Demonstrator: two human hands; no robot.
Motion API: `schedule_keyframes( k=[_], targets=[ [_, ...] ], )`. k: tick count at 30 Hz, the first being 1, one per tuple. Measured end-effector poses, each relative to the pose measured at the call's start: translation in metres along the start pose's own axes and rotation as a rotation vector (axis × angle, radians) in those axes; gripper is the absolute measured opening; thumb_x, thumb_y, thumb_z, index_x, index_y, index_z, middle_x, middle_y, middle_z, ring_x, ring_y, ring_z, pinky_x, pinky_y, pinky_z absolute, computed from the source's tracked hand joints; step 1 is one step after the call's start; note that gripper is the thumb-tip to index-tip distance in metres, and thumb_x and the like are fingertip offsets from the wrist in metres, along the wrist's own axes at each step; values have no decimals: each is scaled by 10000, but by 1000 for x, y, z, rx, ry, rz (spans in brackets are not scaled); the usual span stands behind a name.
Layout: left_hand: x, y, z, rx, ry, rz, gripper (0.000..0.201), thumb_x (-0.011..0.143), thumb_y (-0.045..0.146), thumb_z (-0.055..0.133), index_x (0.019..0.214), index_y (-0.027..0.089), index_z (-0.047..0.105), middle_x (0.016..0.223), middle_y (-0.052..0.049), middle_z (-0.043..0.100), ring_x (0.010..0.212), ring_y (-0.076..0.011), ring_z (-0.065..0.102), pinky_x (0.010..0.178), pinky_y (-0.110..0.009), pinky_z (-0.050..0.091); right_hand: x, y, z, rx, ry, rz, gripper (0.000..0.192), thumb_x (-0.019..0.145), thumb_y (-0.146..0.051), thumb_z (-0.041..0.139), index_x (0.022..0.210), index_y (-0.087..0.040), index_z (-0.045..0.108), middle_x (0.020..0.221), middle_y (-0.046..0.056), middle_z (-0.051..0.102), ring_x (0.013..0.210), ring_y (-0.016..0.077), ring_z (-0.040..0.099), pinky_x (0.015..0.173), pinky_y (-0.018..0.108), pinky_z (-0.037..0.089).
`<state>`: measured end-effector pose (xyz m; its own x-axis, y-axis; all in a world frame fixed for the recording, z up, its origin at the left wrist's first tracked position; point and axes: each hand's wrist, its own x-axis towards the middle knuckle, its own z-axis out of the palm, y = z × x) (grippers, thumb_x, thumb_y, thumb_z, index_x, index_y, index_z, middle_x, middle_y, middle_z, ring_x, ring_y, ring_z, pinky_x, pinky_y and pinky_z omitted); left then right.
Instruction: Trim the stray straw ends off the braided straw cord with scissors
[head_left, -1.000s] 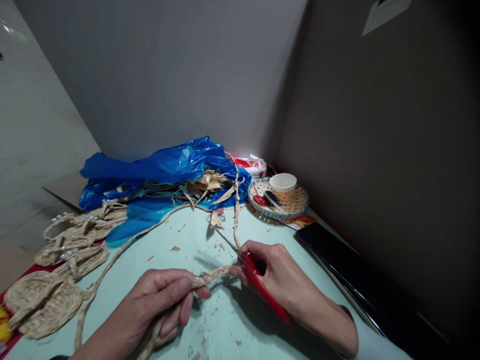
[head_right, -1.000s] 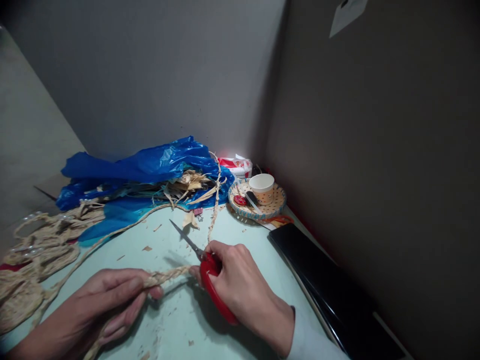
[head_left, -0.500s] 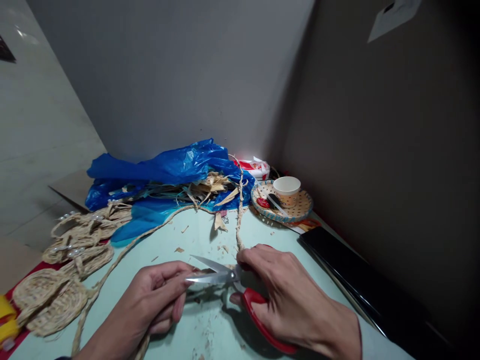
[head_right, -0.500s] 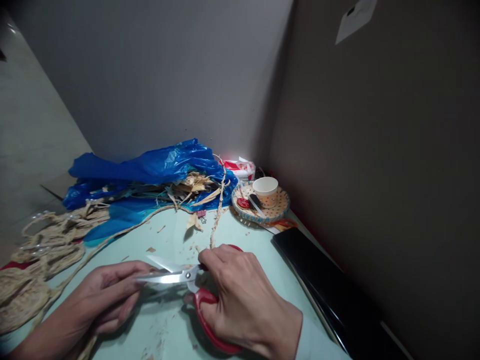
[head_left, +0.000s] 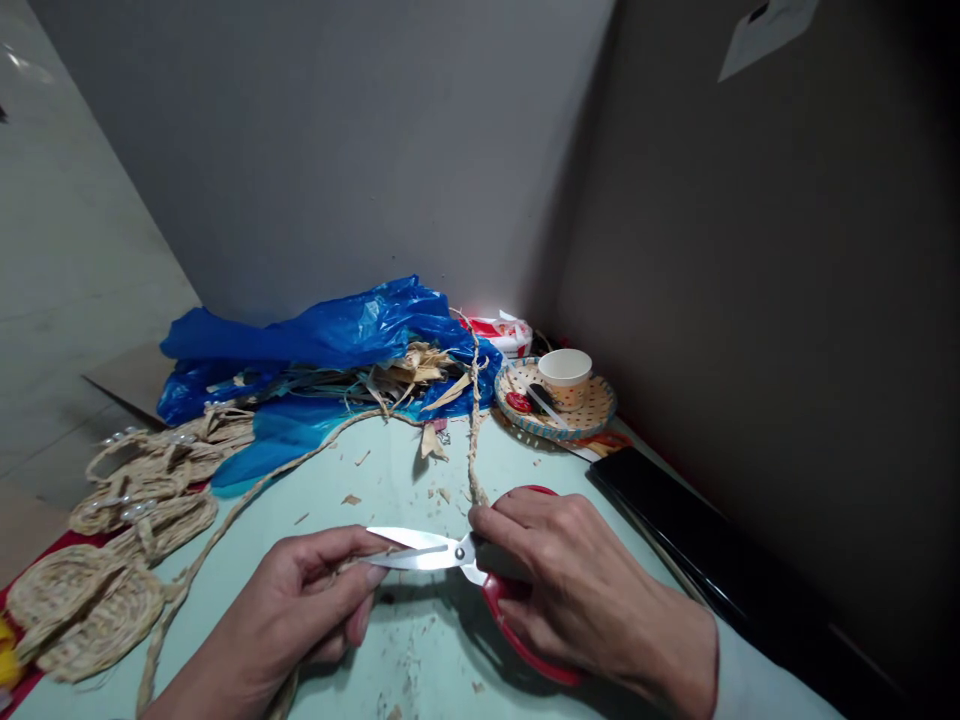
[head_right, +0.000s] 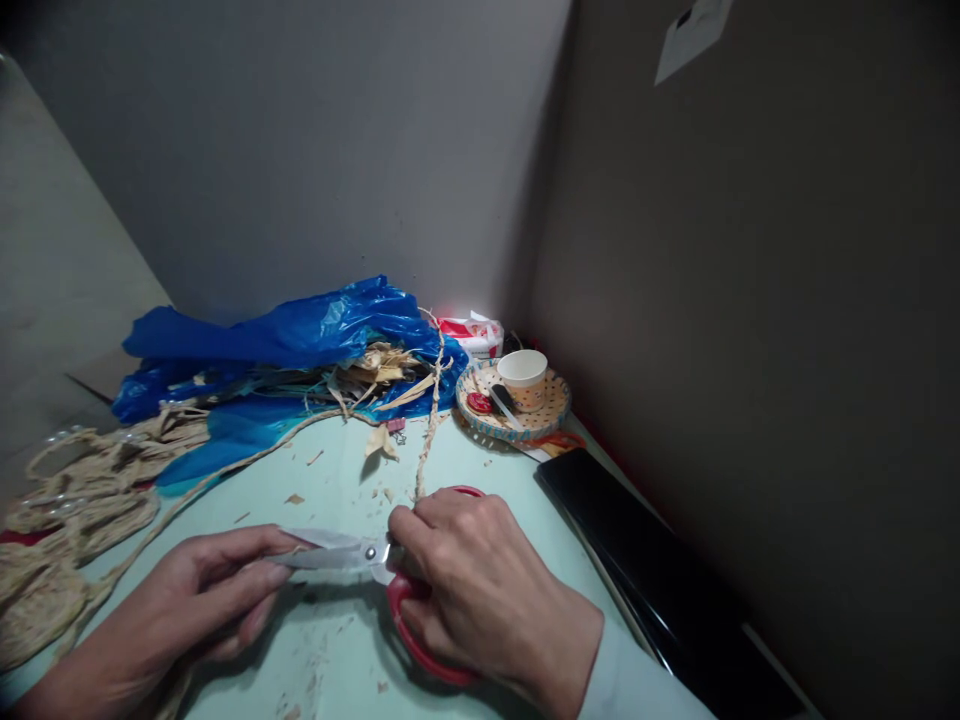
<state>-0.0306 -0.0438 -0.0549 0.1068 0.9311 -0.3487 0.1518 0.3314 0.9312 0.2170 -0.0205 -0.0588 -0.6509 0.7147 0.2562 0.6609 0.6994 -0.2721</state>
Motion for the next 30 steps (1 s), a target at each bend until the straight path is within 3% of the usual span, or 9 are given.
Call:
schedule_keyframes(
  k=[7, 17, 24, 26, 30],
  targets=[
    [-3, 2, -2, -130, -20, -27, 469, 640, 566, 853, 905, 180, 822, 486, 48, 463, 522, -98, 236, 510, -256, 120, -1, 1, -2, -79, 20, -56, 107, 775, -133, 530, 842, -216, 524, 770, -3, 597, 654, 149, 471, 572, 316, 239],
    [-1, 5, -2, -90, -65, -17, 380, 720, 495, 810, 868, 147, 779, 465, 85, 375, 506, -83, 166, 480, -237, 90, 0, -1, -1, -25, -81, -5, 78, 762, -154, 540, 808, -216, 528, 738, -3, 609, 596, 137, 444, 562, 308, 241],
    [-2, 6, 0, -127, 32, -25, 351, 660, 457, 850, 812, 146, 795, 466, 47, 470, 505, -81, 212, 489, -225, 113, 3, -3, -3, 64, -124, 58, 78, 752, -176, 580, 780, -214, 517, 739, 12, 642, 596, 133, 468, 568, 293, 244],
    [-2, 5, 0, -121, 57, -29, 366, 648, 453, 859, 827, 140, 798, 464, 47, 473, 502, -80, 225, 496, -229, 120, 3, -4, -3, 81, -107, 64, 88, 813, -230, 601, 777, -212, 522, 736, 13, 647, 590, 130, 469, 565, 288, 241],
    [1, 2, -2, -127, 22, -5, 381, 667, 459, 861, 834, 123, 792, 455, 56, 468, 496, -73, 202, 484, -228, 100, 2, -5, -3, 142, -87, 83, 293, 914, -452, 615, 767, -212, 535, 691, 6, 648, 559, 121, 459, 547, 273, 240]
  ],
)
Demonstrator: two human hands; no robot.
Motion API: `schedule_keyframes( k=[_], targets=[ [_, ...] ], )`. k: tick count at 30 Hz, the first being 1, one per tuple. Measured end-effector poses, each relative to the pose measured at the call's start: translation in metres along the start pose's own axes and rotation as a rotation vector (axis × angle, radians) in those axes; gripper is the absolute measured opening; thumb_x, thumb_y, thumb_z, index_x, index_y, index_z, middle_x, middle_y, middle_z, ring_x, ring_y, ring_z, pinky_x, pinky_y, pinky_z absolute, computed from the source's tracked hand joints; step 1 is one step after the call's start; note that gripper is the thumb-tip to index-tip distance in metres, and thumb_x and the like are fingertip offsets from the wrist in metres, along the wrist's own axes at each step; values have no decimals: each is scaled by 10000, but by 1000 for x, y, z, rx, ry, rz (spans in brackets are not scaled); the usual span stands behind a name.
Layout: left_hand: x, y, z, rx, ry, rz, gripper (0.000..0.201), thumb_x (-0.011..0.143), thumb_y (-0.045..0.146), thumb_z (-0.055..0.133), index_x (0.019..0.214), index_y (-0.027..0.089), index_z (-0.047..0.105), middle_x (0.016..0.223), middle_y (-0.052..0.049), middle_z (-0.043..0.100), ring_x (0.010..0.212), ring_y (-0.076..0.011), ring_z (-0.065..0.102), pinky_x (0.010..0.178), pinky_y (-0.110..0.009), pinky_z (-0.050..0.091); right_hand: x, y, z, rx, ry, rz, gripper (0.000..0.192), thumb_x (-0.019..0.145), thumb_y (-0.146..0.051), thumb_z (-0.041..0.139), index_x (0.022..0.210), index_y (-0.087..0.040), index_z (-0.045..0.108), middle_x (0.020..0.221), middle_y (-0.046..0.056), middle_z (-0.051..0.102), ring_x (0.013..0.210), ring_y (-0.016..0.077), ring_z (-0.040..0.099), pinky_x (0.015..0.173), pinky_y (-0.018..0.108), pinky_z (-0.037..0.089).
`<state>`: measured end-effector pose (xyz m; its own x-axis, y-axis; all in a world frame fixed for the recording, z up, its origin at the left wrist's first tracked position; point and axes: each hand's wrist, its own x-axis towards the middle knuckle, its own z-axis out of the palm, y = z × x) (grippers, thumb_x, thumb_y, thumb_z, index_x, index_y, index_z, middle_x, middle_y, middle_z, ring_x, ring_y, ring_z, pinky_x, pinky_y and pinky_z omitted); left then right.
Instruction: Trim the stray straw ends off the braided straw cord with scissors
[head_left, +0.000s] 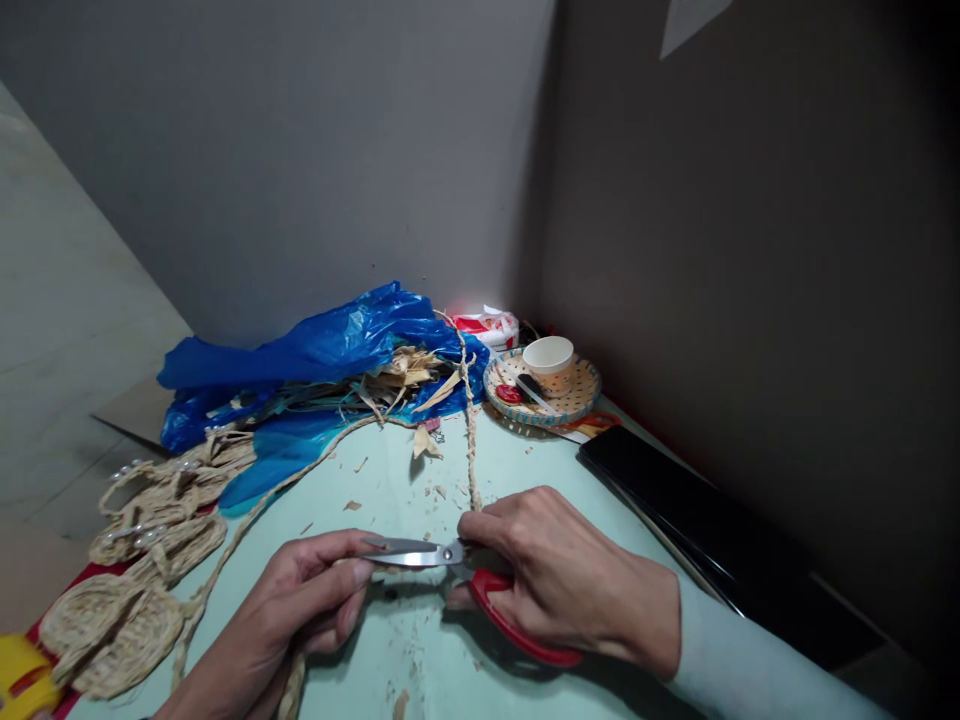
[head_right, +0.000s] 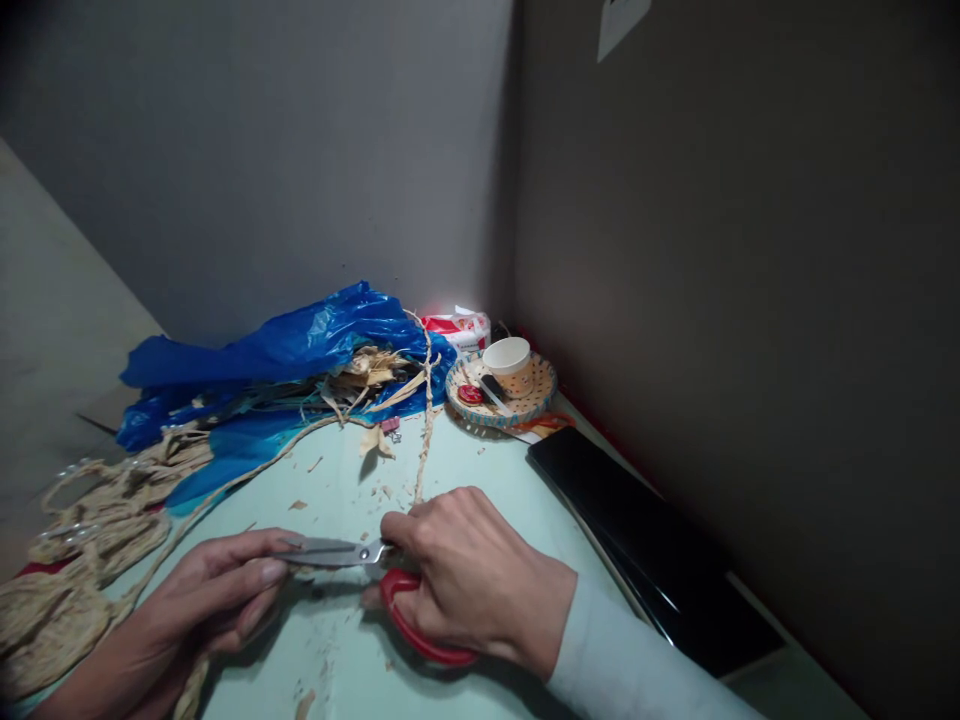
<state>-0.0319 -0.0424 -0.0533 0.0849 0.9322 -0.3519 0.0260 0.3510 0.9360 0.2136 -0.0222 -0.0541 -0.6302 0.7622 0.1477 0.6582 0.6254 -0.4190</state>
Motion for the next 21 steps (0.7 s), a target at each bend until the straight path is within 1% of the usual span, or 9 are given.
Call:
schedule_keyframes(
  k=[1, 2, 6, 7, 10, 13, 16, 18, 21],
  targets=[
    [1, -1, -1, -7, -10, 10, 377, 674, 457, 861, 832, 122, 790, 456, 57, 467, 498, -72, 199, 480, -223, 99, 0, 0, 0, 10, -2, 5, 309, 916, -470, 615, 764, -212, 539, 674, 3, 645, 549, 120, 455, 541, 271, 238],
    [2, -2, -2, -12, -17, 17, 371, 680, 453, 862, 828, 122, 789, 459, 57, 465, 502, -72, 197, 476, -216, 99, 0, 0, 0, 10, -6, 8, 289, 911, -447, 620, 762, -212, 542, 661, 2, 644, 540, 119, 451, 537, 269, 236],
    [4, -5, -5, -31, -50, 12, 344, 702, 436, 865, 829, 125, 788, 471, 61, 455, 502, -70, 196, 451, -191, 110, 0, 0, 3, -72, -9, 7, 76, 793, -217, 620, 754, -205, 556, 664, 18, 661, 523, 123, 453, 542, 279, 225],
    [5, -6, -5, -34, -57, 12, 331, 708, 424, 865, 830, 127, 788, 474, 66, 448, 497, -66, 193, 445, -186, 116, 0, 0, 4, -92, -10, 4, 47, 765, -183, 608, 759, -201, 565, 674, 25, 668, 525, 126, 460, 546, 283, 223],
    [7, -6, -5, -51, -74, 11, 295, 712, 387, 872, 813, 124, 783, 478, 72, 441, 483, -57, 185, 426, -175, 137, 1, 0, 5, -94, -14, 9, 48, 745, -154, 594, 774, -191, 599, 673, 32, 665, 528, 132, 470, 551, 284, 227],
    [7, -6, -2, -86, -85, 4, 292, 729, 391, 856, 825, 126, 779, 469, 70, 468, 460, -42, 172, 414, -164, 151, 4, 1, 5, 14, 45, 86, 93, 778, -131, 580, 809, -190, 644, 636, 8, 628, 525, 124, 441, 550, 256, 263],
    [6, -6, 2, -117, -94, -5, 287, 757, 399, 826, 836, 130, 763, 472, 41, 546, 415, -20, 168, 395, -162, 149, 7, 1, 3, 208, 126, 187, 124, 860, -170, 568, 874, -192, 689, 612, -17, 594, 526, 115, 410, 553, 221, 306],
    [4, -5, 4, -128, -96, -15, 277, 765, 395, 821, 826, 138, 737, 508, 0, 622, 398, -15, 194, 390, -163, 158, 9, 2, 2, 325, 132, 215, 106, 864, -188, 587, 840, -188, 691, 610, -22, 598, 532, 112, 430, 553, 209, 328],
    [2, -4, 7, -128, -89, -30, 286, 764, 396, 832, 859, 151, 717, 562, -31, 681, 412, -25, 245, 405, -159, 196, 11, 5, -1, 381, 177, 256, 125, 821, -113, 573, 755, -180, 655, 613, -19, 625, 545, 115, 484, 564, 210, 342]
  ],
)
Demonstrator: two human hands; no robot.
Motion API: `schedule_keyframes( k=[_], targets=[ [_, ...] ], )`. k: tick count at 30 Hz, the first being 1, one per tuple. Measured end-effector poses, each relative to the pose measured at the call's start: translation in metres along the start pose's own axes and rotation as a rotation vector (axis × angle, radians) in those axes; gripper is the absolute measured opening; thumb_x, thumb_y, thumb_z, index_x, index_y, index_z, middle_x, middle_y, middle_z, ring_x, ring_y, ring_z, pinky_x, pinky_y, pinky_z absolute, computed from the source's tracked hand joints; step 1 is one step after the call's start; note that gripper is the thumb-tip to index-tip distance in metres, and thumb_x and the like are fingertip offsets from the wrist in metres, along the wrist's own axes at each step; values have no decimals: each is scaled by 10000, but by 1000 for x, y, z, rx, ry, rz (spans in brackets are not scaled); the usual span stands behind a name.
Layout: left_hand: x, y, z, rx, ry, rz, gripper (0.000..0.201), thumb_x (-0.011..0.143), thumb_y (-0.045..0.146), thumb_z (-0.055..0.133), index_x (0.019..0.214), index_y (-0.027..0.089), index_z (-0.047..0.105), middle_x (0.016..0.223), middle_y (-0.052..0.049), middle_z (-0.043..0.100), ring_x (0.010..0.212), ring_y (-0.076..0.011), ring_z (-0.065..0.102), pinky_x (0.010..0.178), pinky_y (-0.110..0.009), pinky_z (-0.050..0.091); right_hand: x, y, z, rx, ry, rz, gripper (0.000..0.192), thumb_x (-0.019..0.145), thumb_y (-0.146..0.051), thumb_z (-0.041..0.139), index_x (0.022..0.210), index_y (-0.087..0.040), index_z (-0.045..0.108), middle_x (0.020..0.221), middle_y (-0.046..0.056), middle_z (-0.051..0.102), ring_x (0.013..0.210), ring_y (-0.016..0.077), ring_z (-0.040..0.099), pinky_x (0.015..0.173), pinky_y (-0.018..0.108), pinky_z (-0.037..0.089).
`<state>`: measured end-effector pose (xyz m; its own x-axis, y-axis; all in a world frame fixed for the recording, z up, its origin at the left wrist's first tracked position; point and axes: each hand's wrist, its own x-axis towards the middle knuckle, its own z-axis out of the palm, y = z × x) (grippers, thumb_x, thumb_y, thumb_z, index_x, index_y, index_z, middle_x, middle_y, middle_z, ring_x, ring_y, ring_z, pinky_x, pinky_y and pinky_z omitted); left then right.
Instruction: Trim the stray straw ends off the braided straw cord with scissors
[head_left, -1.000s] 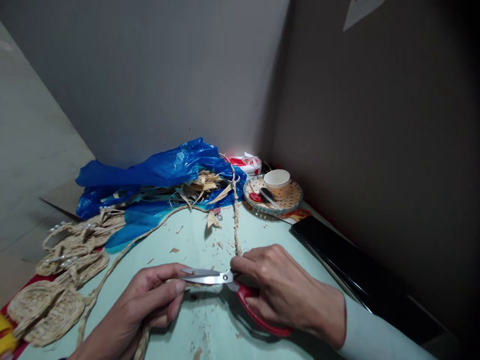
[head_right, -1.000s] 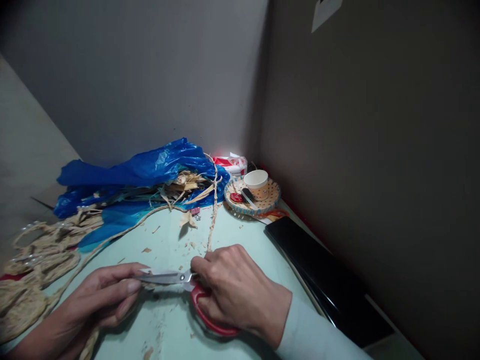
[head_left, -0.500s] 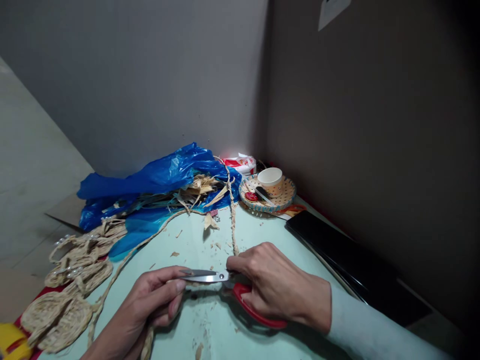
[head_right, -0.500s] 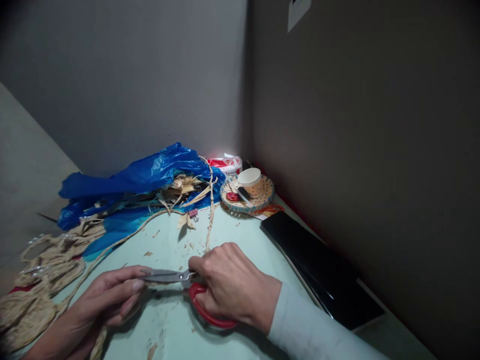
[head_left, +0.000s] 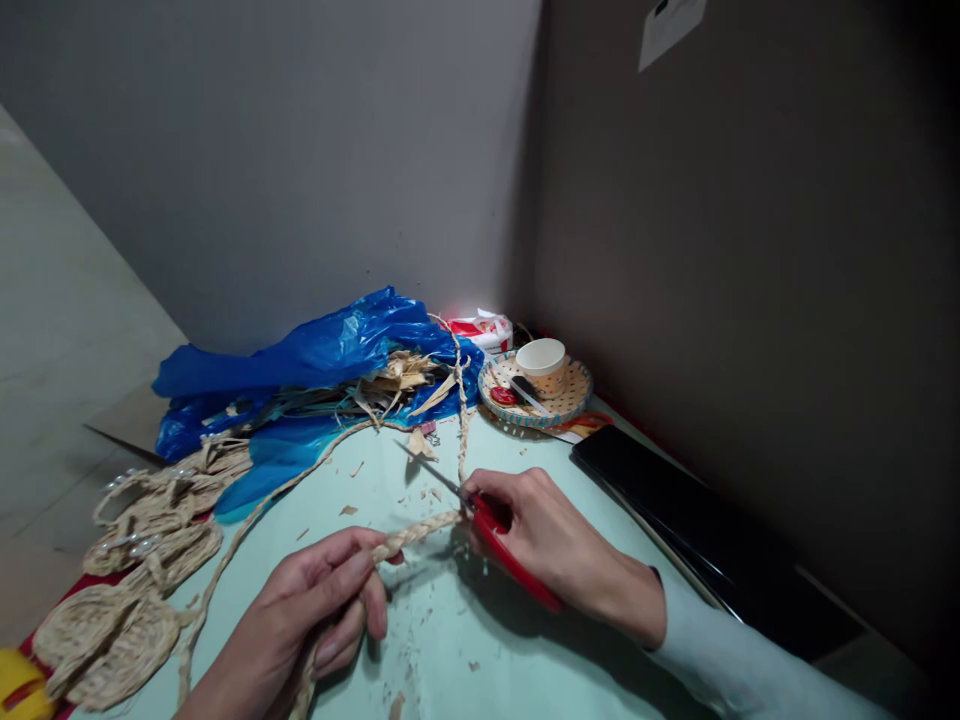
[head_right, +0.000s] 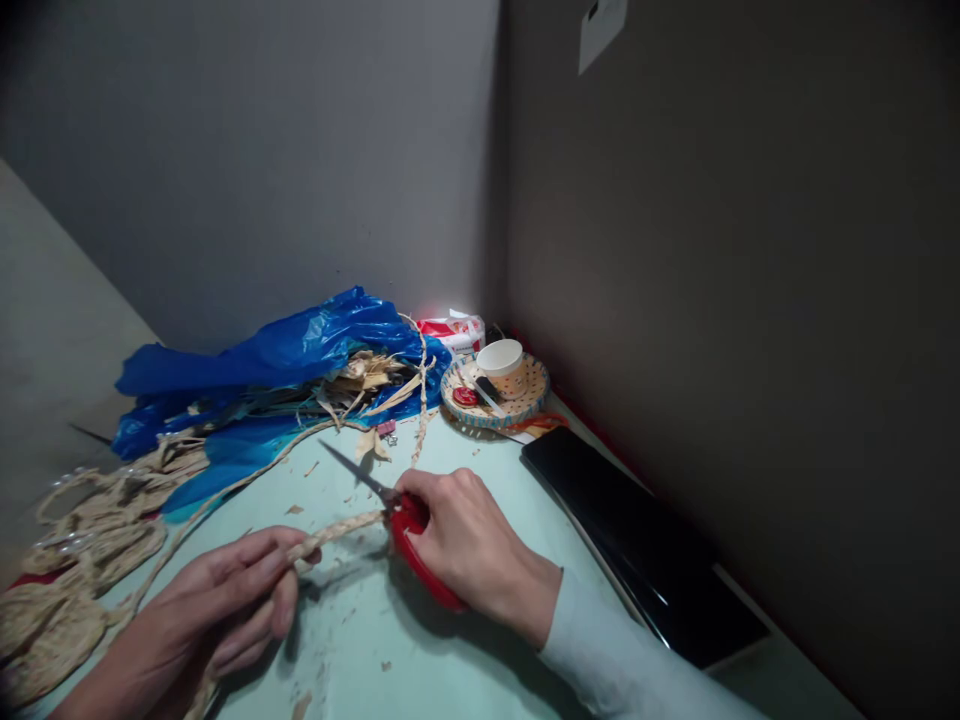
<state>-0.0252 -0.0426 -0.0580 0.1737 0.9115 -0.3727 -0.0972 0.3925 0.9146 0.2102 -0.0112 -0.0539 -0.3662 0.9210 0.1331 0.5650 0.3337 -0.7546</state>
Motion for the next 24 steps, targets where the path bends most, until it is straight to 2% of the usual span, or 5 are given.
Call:
schedule_keyframes(
  k=[7, 10, 15, 20, 24],
  targets=[
    [-2, 1, -1, 52, -30, 40, 319, 829, 423, 768, 990, 161, 683, 731, -61, 762, 424, -33, 323, 421, -161, 287, 4, 6, -6, 3, 148, 44, 112, 787, -128, 570, 700, -186, 611, 591, -21, 576, 552, 125, 447, 555, 224, 332],
    [-4, 4, 1, 101, -13, 27, 297, 831, 426, 766, 936, 167, 663, 769, -84, 785, 420, -29, 335, 412, -152, 267, 5, 9, -6, 29, 201, 85, 101, 758, -147, 571, 672, -194, 596, 592, -16, 580, 562, 135, 482, 555, 227, 346],
    [-7, 8, 1, 143, 68, -43, 355, 711, 460, 867, 813, 168, 693, 759, -75, 778, 418, -23, 356, 399, -141, 216, 6, 14, -5, 49, 231, 127, 94, 757, -198, 589, 663, -196, 595, 587, -11, 597, 527, 138, 517, 536, 233, 363],
    [-5, 4, -7, 184, -20, -12, 376, 838, 497, 743, 714, 143, 730, 457, 51, 531, 376, -17, 220, 379, -153, 182, 7, 14, -4, 65, 228, 141, 77, 765, -200, 604, 691, -195, 624, 593, -12, 611, 534, 145, 551, 543, 239, 372],
    [-6, 4, -9, 106, 11, -21, 273, 828, 437, 770, 786, 180, 689, 627, -9, 693, 411, -35, 307, 403, -164, 211, 6, 16, -4, 69, 223, 143, 88, 769, -221, 611, 684, -197, 613, 594, -14, 597, 543, 148, 543, 547, 247, 364]
  ],
)
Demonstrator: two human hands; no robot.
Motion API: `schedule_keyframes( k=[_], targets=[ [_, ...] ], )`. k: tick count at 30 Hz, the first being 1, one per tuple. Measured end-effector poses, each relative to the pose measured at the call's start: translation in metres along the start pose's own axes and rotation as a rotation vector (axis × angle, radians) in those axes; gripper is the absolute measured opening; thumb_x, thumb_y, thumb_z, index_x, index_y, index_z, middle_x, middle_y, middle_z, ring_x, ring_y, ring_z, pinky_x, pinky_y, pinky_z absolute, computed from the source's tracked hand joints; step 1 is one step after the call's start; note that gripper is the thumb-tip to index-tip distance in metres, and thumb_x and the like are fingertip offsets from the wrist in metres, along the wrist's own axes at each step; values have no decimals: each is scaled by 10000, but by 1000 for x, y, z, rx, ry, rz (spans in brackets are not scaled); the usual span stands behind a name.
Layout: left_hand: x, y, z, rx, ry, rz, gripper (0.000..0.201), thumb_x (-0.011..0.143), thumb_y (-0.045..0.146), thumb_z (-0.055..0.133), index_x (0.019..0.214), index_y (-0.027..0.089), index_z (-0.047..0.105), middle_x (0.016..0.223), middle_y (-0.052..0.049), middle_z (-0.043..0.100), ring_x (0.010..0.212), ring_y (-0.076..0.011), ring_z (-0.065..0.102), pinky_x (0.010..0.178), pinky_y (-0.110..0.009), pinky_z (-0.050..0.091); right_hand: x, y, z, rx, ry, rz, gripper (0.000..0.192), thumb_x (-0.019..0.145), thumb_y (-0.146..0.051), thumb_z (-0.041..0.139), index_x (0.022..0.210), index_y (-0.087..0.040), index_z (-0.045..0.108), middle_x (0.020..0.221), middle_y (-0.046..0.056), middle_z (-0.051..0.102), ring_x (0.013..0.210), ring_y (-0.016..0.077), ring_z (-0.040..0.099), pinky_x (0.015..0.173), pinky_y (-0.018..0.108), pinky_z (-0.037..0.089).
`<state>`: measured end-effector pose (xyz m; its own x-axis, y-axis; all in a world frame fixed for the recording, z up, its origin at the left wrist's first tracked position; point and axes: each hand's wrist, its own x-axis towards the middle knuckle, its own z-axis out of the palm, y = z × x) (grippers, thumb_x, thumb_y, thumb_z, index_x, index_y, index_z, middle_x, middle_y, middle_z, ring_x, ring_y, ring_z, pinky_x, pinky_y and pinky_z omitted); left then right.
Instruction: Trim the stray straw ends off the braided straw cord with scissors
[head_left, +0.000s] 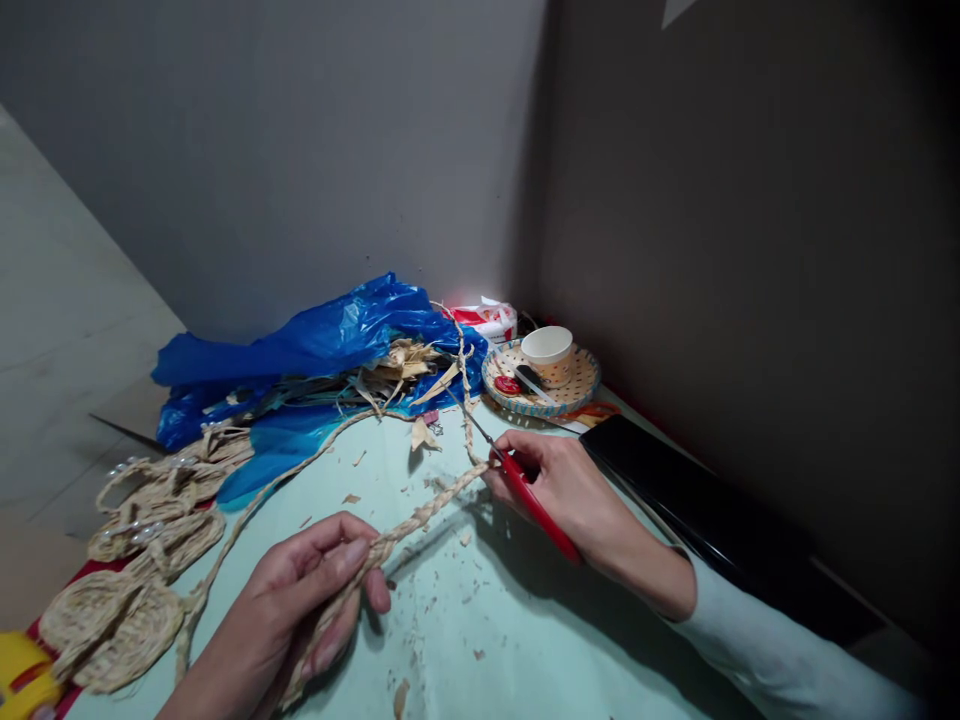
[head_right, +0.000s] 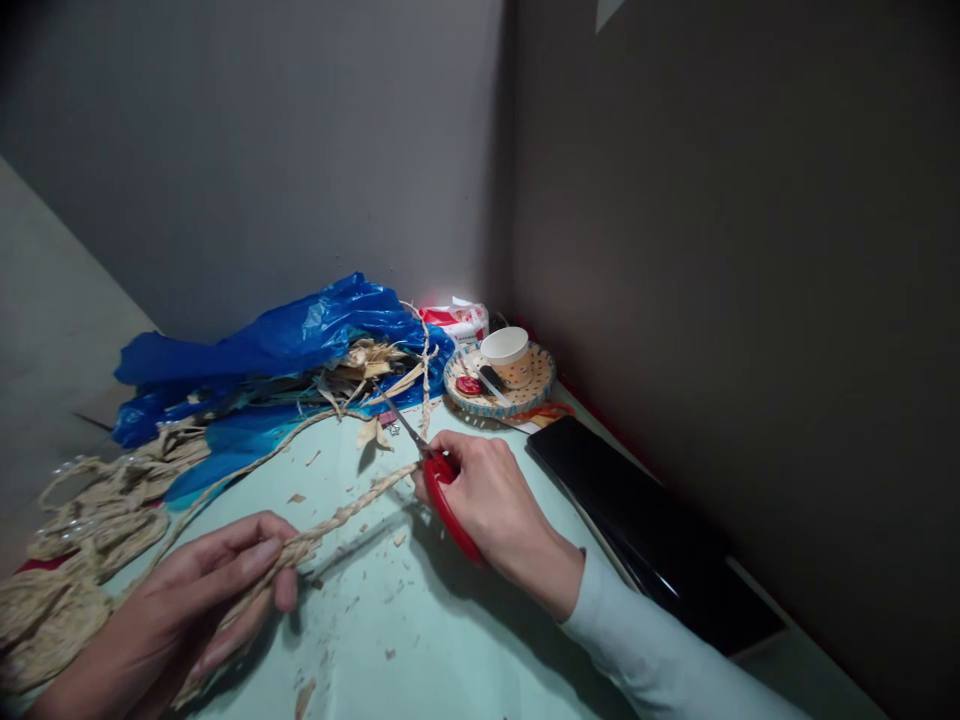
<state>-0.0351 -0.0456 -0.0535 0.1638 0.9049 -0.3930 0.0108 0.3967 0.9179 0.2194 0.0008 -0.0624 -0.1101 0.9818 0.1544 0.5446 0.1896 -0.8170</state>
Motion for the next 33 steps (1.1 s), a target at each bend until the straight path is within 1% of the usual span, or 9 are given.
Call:
schedule_keyframes(
  k=[5, 11, 15, 18, 21, 23, 26, 30, 33],
  targets=[
    [-4, 5, 5, -30, 59, 4, 224, 842, 391, 757, 885, 230, 606, 672, -4, 745, 425, -40, 316, 441, -193, 163, 0, 1, 0, -7, -7, -1, 114, 779, -246, 605, 676, -198, 597, 598, -9, 588, 545, 146, 518, 550, 252, 358],
    [-5, 6, 3, 82, 61, 77, 306, 890, 505, 656, 932, 212, 576, 599, -16, 731, 376, -5, 174, 449, -232, 78, -2, -3, 3, -37, -31, -28, 116, 797, -238, 565, 701, -197, 615, 608, 4, 596, 569, 150, 484, 562, 251, 353],
    [-6, 8, 4, 98, 101, 89, 340, 865, 537, 669, 927, 213, 586, 513, 29, 670, 366, -7, 152, 437, -224, 63, -4, -4, 4, -28, -70, -25, 111, 789, -226, 551, 693, -201, 599, 590, -18, 558, 552, 138, 463, 558, 244, 340],
    [-6, 9, 6, 138, 127, 90, 329, 882, 534, 640, 869, 208, 601, 436, 72, 573, 385, -19, 120, 426, -205, 46, -5, -4, 4, -30, -76, -13, 118, 793, -237, 547, 695, -201, 603, 578, -25, 537, 544, 136, 452, 560, 246, 334],
    [-6, 9, 6, 145, 106, 80, 351, 882, 548, 638, 828, 201, 632, 412, 86, 510, 407, -29, 107, 411, -186, 42, -4, -4, 4, -16, -87, -6, 124, 794, -255, 548, 695, -202, 601, 573, -24, 544, 540, 136, 452, 562, 247, 337],
    [-5, 8, 6, 128, 80, 90, 382, 823, 579, 700, 848, 200, 663, 478, 54, 588, 398, -16, 147, 403, -177, 54, -4, -4, 4, -11, -80, 1, 131, 791, -272, 548, 685, -204, 587, 576, -19, 554, 540, 139, 449, 561, 251, 340],
    [-4, 6, 5, 167, 81, 135, 404, 771, 580, 757, 849, 187, 702, 680, -30, 740, 359, 11, 283, 400, -165, 113, -4, -4, 3, -21, -54, -1, 140, 782, -290, 543, 672, -208, 570, 577, -15, 549, 541, 143, 441, 560, 257, 343],
    [-1, 4, 8, 204, 145, 190, 388, 782, 538, 758, 710, 160, 711, 581, -16, 704, 357, -24, 425, 429, -167, 266, -5, -4, 3, 18, -62, -1, 130, 783, -278, 535, 684, -207, 580, 571, -25, 549, 520, 134, 453, 551, 247, 350],
    [1, 3, 10, 143, 164, 146, 408, 751, 536, 782, 657, 150, 691, 551, -28, 708, 356, -38, 471, 429, -162, 289, -6, -4, 3, 33, -65, -12, 113, 788, -259, 533, 708, -205, 591, 577, -26, 563, 514, 129, 454, 550, 240, 357]
  ],
)
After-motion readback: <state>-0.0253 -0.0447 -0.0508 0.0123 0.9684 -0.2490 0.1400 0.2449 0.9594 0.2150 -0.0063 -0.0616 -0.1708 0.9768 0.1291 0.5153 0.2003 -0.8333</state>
